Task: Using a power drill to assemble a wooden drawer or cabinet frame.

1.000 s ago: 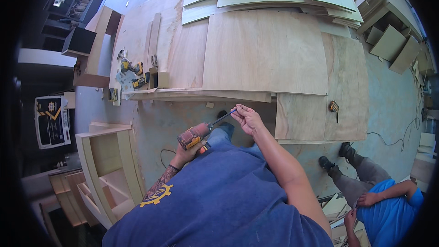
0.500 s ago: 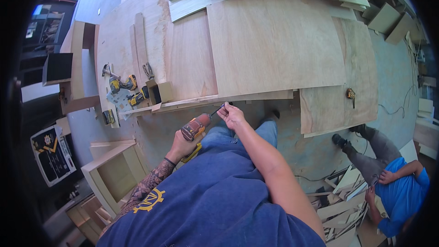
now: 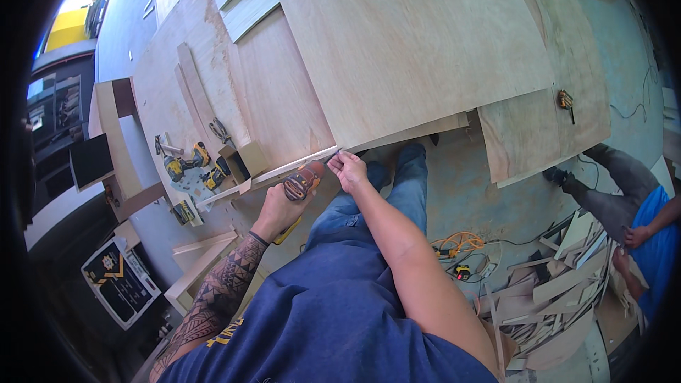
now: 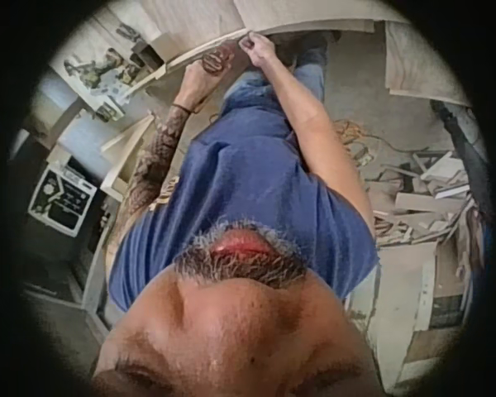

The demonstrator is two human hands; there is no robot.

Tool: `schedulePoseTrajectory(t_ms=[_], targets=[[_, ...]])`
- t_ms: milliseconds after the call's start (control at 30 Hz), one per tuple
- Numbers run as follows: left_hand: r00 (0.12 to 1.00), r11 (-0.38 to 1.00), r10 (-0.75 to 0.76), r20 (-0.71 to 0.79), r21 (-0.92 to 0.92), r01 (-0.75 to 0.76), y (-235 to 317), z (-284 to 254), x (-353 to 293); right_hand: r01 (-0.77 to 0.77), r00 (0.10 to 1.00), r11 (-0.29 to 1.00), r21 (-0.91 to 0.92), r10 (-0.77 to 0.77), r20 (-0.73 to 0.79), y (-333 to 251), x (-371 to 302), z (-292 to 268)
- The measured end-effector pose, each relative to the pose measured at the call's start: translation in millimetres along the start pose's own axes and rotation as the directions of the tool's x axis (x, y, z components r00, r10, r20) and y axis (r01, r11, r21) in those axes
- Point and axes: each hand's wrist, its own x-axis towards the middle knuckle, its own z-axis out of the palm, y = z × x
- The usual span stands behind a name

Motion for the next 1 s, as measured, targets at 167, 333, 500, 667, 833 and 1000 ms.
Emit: schedulePoseTrajectory(t_ms=[167,333,500,667,833,1000], targets=[[0.999,0.998,0.05,0.013,0.027,-0.05,-0.2,-1.3,4.4,0.009,1.0,0.999,0.034,-0.009,0.012,3.5,-0.5,-0.3],[0.991,0.989,0.131,0.013,0.074,-0.131,9.0,-3.6,6.7,-0.011,0.997,0.995,-0.103,0.003,-0.076,-0.8,-10.2,-0.4],[0.99,0.99,0.138,0.035,0.032,-0.139,18.9,-9.0,12.8,0.2,0.952,0.909,-0.364,-0.268,-0.145,-13.4,-15.7,-9.4],[0.983,0.983,0.181,-0.022,0.006,-0.181,7.2,-3.6,12.5,0.119,0.963,0.989,-0.088,-0.137,-0.233,-13.1,-16.0,13.0],[0.978,0.978,0.206,-0.012,-0.002,-0.207,7.3,-2.4,9.1,0.109,0.956,0.992,0.059,-0.088,-0.279,-13.8,-1.5,9.2],[0.983,0.977,0.179,-0.027,-0.115,-0.181,6.8,-0.1,6.1,0.075,0.913,0.996,-0.037,-0.084,-0.399,-25.9,1.5,20.0]])
